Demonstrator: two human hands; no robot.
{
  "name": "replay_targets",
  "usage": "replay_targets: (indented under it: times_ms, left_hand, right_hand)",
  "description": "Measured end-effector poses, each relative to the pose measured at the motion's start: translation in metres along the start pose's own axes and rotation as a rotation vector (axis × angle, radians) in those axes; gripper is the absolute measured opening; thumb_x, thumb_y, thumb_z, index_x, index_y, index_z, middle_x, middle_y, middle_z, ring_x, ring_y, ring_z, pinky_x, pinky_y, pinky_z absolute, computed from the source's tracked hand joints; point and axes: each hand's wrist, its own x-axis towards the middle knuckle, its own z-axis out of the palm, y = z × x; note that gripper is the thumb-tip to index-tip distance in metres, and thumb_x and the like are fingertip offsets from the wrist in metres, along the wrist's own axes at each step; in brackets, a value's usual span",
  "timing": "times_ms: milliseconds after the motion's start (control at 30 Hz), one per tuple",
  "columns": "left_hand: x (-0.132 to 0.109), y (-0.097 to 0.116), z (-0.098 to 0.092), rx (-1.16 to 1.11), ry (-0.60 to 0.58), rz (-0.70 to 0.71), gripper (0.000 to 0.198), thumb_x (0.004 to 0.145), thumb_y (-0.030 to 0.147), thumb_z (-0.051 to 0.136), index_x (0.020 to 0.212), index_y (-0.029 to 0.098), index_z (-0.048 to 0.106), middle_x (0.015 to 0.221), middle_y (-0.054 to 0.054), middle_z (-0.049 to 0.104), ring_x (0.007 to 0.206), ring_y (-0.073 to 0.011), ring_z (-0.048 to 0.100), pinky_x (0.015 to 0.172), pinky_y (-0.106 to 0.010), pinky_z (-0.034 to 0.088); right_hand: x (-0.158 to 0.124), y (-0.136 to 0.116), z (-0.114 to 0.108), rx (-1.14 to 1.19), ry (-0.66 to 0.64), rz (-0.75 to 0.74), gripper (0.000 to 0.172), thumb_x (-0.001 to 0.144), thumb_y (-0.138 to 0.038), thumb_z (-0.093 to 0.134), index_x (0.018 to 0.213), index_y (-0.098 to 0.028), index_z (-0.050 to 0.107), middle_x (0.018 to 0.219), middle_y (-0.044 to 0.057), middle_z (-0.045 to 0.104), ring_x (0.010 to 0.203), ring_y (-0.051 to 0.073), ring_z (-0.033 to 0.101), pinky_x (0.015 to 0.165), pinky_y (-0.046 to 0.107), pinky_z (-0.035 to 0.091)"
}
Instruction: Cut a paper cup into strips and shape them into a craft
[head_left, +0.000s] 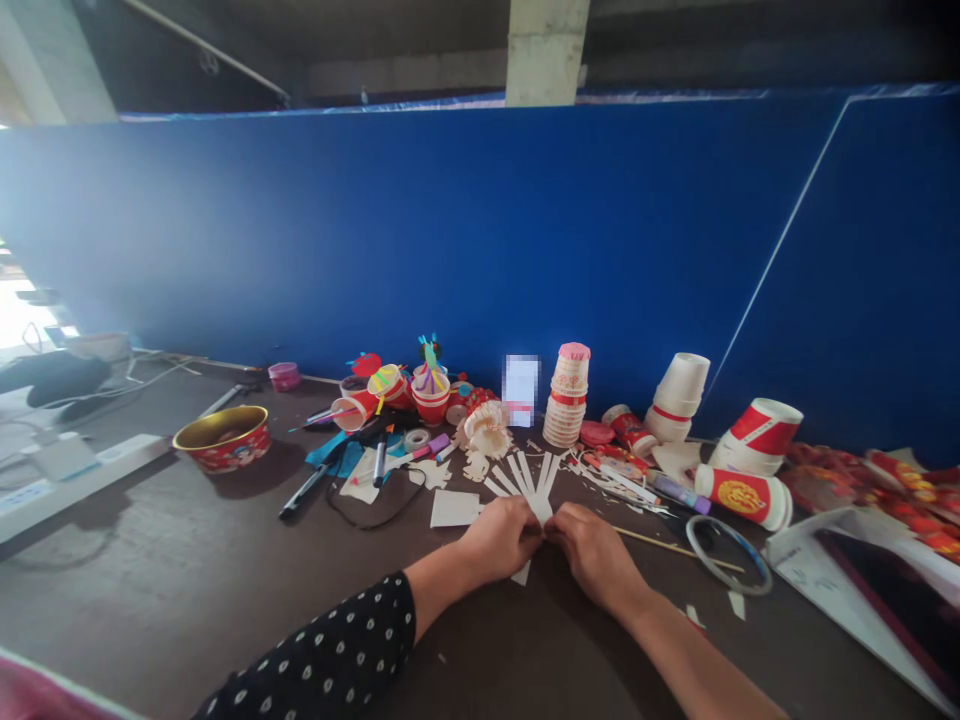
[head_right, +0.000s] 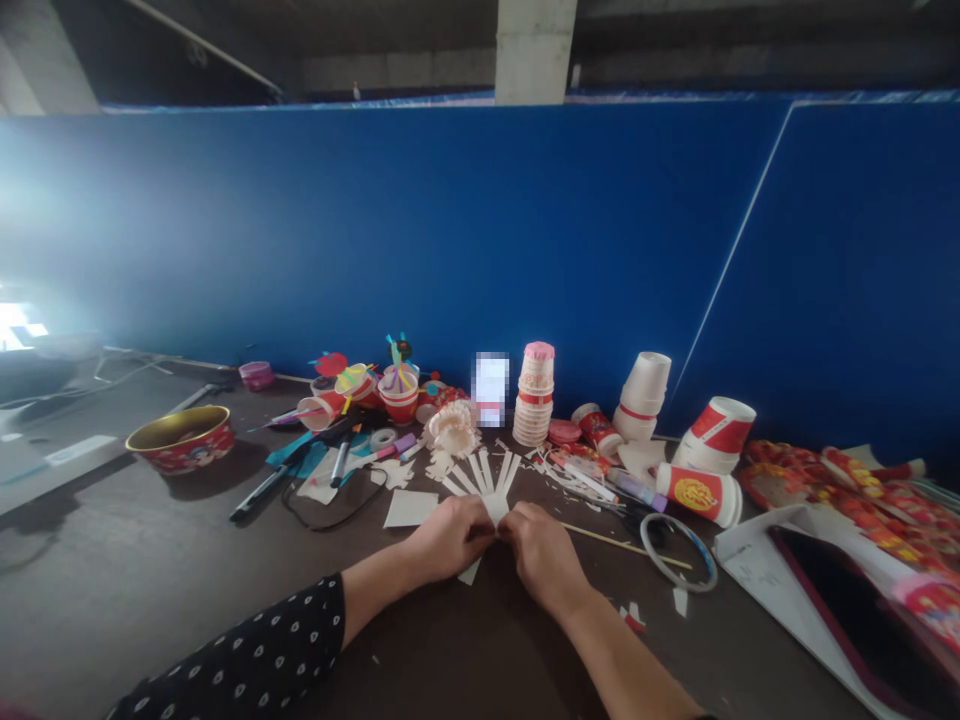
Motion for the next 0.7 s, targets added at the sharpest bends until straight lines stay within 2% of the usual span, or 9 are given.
replay_targets:
  times_ms: [200, 333, 700]
  left_hand:
    - [0.001, -0.001, 0.005, 0.045, 0.021, -0.011, 0.01, 0.072, 0.011, 0.055, 0.071, 0.014, 0.065, 0.077, -0.003, 0.062, 0.073, -0.0149, 0.055, 0.066, -0.021, 0.04]
    - [0.001, 0.0, 0.005, 0.048, 0.009, -0.015, 0.011, 0.073, 0.012, 0.055, 0.072, 0.014, 0.066, 0.077, -0.004, 0.062, 0.074, -0.0152, 0.055, 0.067, -0.021, 0.04]
    - [0.0, -0.002, 0.003, 0.029, 0.014, -0.002, 0.011, 0.073, 0.012, 0.055, 0.072, 0.014, 0.066, 0.078, -0.004, 0.062, 0.074, -0.0156, 0.056, 0.067, -0.022, 0.04]
  right_hand:
    - [0.0, -0.001, -0.008, 0.122, -0.025, 0.01, 0.024, 0.084, -0.017, 0.041, 0.081, -0.02, 0.065, 0.079, 0.003, 0.06, 0.078, 0.015, 0.054, 0.069, 0.024, 0.037]
    - [0.0, 0.001, -0.012, 0.192, -0.021, 0.041, 0.018, 0.08, -0.018, 0.047, 0.083, -0.02, 0.065, 0.083, 0.003, 0.062, 0.079, 0.016, 0.056, 0.071, 0.024, 0.038]
    - [0.002, 0.002, -0.006, 0.095, -0.017, 0.012, 0.019, 0.082, -0.016, 0.044, 0.074, -0.019, 0.061, 0.076, 0.003, 0.059, 0.076, 0.016, 0.054, 0.067, 0.024, 0.036]
